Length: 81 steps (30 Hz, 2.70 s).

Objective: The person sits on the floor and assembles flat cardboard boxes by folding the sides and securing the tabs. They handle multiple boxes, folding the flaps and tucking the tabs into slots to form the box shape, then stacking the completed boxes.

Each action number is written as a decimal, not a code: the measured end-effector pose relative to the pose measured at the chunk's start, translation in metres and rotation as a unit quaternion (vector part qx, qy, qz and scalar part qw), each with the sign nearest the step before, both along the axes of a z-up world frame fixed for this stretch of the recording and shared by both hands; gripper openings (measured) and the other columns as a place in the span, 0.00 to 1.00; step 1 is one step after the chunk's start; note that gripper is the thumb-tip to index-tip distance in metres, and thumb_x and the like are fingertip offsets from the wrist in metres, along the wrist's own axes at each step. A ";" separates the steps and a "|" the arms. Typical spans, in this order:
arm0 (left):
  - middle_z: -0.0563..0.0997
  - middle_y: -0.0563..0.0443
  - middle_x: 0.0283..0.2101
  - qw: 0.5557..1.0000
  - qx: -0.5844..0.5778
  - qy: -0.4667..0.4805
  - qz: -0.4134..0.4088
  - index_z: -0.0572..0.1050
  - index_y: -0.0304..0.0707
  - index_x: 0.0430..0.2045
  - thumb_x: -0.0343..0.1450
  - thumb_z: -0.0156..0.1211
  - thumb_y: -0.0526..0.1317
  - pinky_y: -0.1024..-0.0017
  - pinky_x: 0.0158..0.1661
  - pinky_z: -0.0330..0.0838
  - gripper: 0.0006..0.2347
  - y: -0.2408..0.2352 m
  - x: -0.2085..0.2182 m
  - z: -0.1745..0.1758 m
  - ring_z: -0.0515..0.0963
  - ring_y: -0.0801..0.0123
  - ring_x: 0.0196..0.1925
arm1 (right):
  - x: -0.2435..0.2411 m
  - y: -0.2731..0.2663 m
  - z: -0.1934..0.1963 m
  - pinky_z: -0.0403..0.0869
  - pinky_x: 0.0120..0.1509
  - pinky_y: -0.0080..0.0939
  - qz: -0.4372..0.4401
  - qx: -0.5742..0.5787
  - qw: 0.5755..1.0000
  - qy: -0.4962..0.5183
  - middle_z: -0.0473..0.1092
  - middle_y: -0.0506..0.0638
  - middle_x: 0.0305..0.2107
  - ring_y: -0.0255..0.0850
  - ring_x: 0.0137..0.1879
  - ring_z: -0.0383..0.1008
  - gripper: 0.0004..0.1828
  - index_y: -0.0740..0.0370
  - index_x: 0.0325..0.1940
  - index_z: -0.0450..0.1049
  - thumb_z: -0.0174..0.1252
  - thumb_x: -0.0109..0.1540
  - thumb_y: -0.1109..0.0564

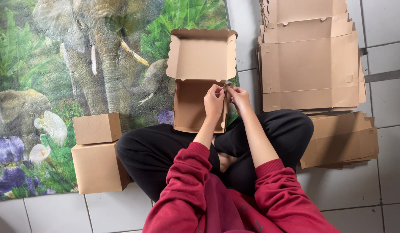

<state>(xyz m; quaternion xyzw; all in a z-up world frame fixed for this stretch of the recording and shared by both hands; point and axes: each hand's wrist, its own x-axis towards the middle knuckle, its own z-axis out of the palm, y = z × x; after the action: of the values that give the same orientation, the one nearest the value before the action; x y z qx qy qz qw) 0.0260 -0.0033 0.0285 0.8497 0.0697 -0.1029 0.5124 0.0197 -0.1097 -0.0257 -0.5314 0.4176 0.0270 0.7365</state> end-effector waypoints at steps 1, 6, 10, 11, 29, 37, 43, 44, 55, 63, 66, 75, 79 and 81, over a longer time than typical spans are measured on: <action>0.78 0.52 0.34 1.000 0.000 0.000 -0.001 0.71 0.49 0.28 0.67 0.54 0.38 0.69 0.41 0.77 0.00 0.001 0.000 0.000 0.82 0.64 0.38 | 0.000 0.000 -0.003 0.69 0.22 0.26 -0.001 0.000 1.000 0.000 0.62 0.49 0.16 0.29 0.19 0.63 0.10 0.69 0.31 0.74 0.62 0.50 0.60; 0.78 0.50 0.33 1.000 0.002 -0.004 -0.014 0.72 0.47 0.27 0.67 0.55 0.37 0.67 0.40 0.77 0.01 0.005 0.000 0.002 0.82 0.60 0.37 | 0.002 0.001 -0.003 0.70 0.23 0.25 0.003 0.035 0.999 -0.006 0.65 0.49 0.17 0.28 0.19 0.64 0.09 0.68 0.32 0.75 0.63 0.50 0.62; 0.78 0.53 0.33 1.000 -0.010 0.011 0.005 0.72 0.49 0.27 0.67 0.55 0.38 0.70 0.40 0.77 0.00 -0.001 -0.001 -0.007 0.82 0.64 0.37 | 0.000 -0.011 -0.056 0.73 0.29 0.27 -0.030 0.110 0.993 -0.010 0.69 0.50 0.23 0.29 0.23 0.68 0.18 0.73 0.41 0.71 0.67 0.51 0.62; 0.78 0.53 0.33 1.000 -0.010 0.012 0.009 0.72 0.49 0.27 0.67 0.55 0.38 0.69 0.40 0.77 0.01 -0.002 -0.001 -0.004 0.82 0.64 0.37 | 0.000 -0.011 -0.053 0.74 0.31 0.27 -0.037 0.132 0.990 -0.017 0.70 0.50 0.25 0.29 0.24 0.69 0.21 0.74 0.44 0.69 0.67 0.52 0.63; 0.82 0.52 0.35 0.992 -0.016 0.122 0.024 0.73 0.50 0.33 0.68 0.55 0.50 0.65 0.46 0.73 0.09 -0.006 0.020 -0.043 0.80 0.61 0.45 | -0.003 -0.002 -0.013 0.70 0.23 0.26 0.042 -0.045 0.997 -0.054 0.64 0.49 0.20 0.32 0.22 0.67 0.19 0.66 0.34 0.73 0.65 0.56 0.47; 0.81 0.52 0.33 0.994 -0.001 0.106 0.010 0.76 0.49 0.29 0.67 0.57 0.46 0.66 0.44 0.74 0.06 -0.010 0.021 -0.037 0.80 0.61 0.42 | 0.001 -0.013 -0.013 0.74 0.40 0.45 0.181 -0.285 0.941 0.024 0.72 0.53 0.30 0.47 0.40 0.75 0.27 0.56 0.37 0.73 0.63 0.55 0.31; 0.78 0.42 0.32 0.999 -0.010 0.047 0.009 0.74 0.39 0.28 0.66 0.56 0.38 0.66 0.42 0.75 0.04 -0.007 0.020 -0.027 0.79 0.54 0.41 | -0.001 -0.009 0.019 0.72 0.37 0.50 0.237 -0.420 0.875 -0.033 0.68 0.58 0.25 0.54 0.34 0.72 0.24 0.63 0.29 0.69 0.53 0.60 0.39; 0.77 0.43 0.32 0.998 -0.012 0.054 0.016 0.74 0.39 0.29 0.66 0.57 0.38 0.66 0.43 0.75 0.04 -0.006 0.021 -0.026 0.79 0.55 0.41 | -0.001 -0.008 0.019 0.72 0.36 0.50 0.238 -0.436 0.867 -0.045 0.67 0.58 0.25 0.54 0.34 0.72 0.22 0.63 0.28 0.68 0.52 0.61 0.40; 0.80 0.48 0.34 0.988 0.016 0.151 0.036 0.77 0.48 0.32 0.67 0.59 0.44 0.65 0.44 0.74 0.06 -0.006 0.031 -0.086 0.79 0.58 0.44 | -0.001 -0.002 0.045 0.71 0.35 0.45 0.269 -0.441 0.856 -0.023 0.66 0.54 0.22 0.50 0.32 0.72 0.22 0.61 0.26 0.69 0.50 0.62 0.41; 0.79 0.43 0.37 0.989 0.029 0.142 0.023 0.76 0.45 0.36 0.68 0.57 0.45 0.61 0.46 0.74 0.08 -0.005 0.030 -0.084 0.78 0.54 0.47 | 0.003 -0.002 0.030 0.68 0.36 0.48 0.304 -0.360 0.882 0.017 0.66 0.55 0.19 0.51 0.32 0.71 0.21 0.61 0.22 0.66 0.50 0.59 0.41; 0.77 0.41 0.39 0.993 0.013 0.121 0.008 0.73 0.41 0.37 0.69 0.56 0.45 0.62 0.43 0.77 0.10 0.006 0.026 -0.064 0.79 0.54 0.45 | 0.002 -0.003 0.023 0.68 0.35 0.48 0.305 -0.392 0.868 -0.011 0.64 0.56 0.17 0.53 0.29 0.69 0.20 0.62 0.18 0.63 0.47 0.59 0.47; 0.73 0.40 0.36 0.992 -0.006 -0.123 -0.032 0.72 0.36 0.37 0.70 0.53 0.35 0.66 0.35 0.79 0.05 0.080 0.007 0.020 0.77 0.51 0.41 | 0.003 0.003 0.039 0.67 0.33 0.47 0.314 -0.438 0.842 -0.023 0.60 0.54 0.16 0.50 0.26 0.65 0.18 0.62 0.17 0.59 0.43 0.60 0.52; 0.72 0.52 0.38 0.987 0.091 -0.133 0.005 0.71 0.45 0.38 0.68 0.57 0.36 0.70 0.41 0.77 0.07 0.138 -0.006 0.008 0.75 0.62 0.42 | -0.002 0.010 0.062 0.65 0.28 0.42 0.326 -0.446 0.834 0.005 0.57 0.48 0.13 0.43 0.23 0.60 0.20 0.58 0.16 0.58 0.46 0.60 0.48; 0.71 0.53 0.36 0.983 0.131 -0.128 0.014 0.69 0.44 0.38 0.67 0.58 0.37 0.65 0.45 0.71 0.09 0.163 -0.015 0.002 0.74 0.61 0.40 | -0.006 0.013 0.061 0.63 0.27 0.44 0.331 -0.431 0.840 0.012 0.56 0.48 0.12 0.44 0.21 0.60 0.20 0.57 0.15 0.57 0.47 0.59 0.47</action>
<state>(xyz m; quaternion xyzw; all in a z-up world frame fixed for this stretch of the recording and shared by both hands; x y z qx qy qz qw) 0.0109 0.1602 0.0303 0.9146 0.0289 0.0239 0.4027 0.0135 -0.0965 0.0354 -0.9011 0.1952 0.0928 0.3759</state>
